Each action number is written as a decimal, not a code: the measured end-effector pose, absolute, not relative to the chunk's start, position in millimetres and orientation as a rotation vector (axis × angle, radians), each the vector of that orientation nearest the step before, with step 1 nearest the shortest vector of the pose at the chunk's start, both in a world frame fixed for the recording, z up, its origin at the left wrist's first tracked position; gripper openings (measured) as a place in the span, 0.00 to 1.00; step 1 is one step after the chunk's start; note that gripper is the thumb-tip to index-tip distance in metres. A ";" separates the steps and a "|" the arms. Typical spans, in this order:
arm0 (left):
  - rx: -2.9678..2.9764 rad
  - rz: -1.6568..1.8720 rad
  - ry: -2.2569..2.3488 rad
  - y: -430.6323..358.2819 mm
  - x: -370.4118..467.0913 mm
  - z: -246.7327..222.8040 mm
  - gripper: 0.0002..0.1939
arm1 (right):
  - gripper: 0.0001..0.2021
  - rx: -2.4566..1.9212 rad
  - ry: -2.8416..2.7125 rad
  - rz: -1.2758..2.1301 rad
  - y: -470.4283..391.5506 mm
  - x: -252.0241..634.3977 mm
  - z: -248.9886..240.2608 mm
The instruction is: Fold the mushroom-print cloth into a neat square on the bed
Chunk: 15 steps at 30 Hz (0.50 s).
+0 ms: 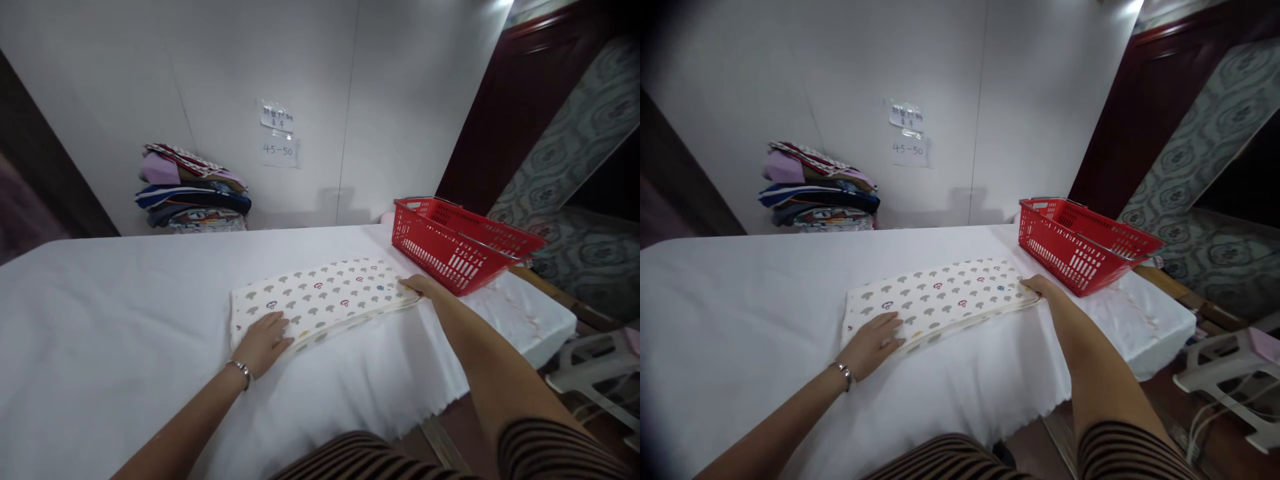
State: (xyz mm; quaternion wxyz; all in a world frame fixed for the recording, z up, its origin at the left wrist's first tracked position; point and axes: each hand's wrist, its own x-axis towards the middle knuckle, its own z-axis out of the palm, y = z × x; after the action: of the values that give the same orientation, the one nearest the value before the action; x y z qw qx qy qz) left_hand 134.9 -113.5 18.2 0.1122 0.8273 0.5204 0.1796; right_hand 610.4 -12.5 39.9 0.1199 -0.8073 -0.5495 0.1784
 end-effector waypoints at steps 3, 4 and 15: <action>2.443 0.478 1.552 -109.4 132.4 6.3 0.22 | 0.16 -2.357 -1.393 0.882 -9.3 611.8 41.3; 2.453 0.478 1.551 -109.3 130.6 4.3 0.22 | 0.14 -2.320 -1.294 1.033 -9.0 612.1 42.0; 2.070 0.562 1.497 -72.9 175.8 50.8 0.25 | 0.05 -1.899 -1.120 1.302 -9.8 599.6 70.1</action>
State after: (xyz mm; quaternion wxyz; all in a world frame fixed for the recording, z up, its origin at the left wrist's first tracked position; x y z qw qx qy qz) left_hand 175.8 -72.9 50.8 0.2599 0.7643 0.5526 0.2074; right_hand 599.6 -9.8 70.1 0.2865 -0.7107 -0.4190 0.4872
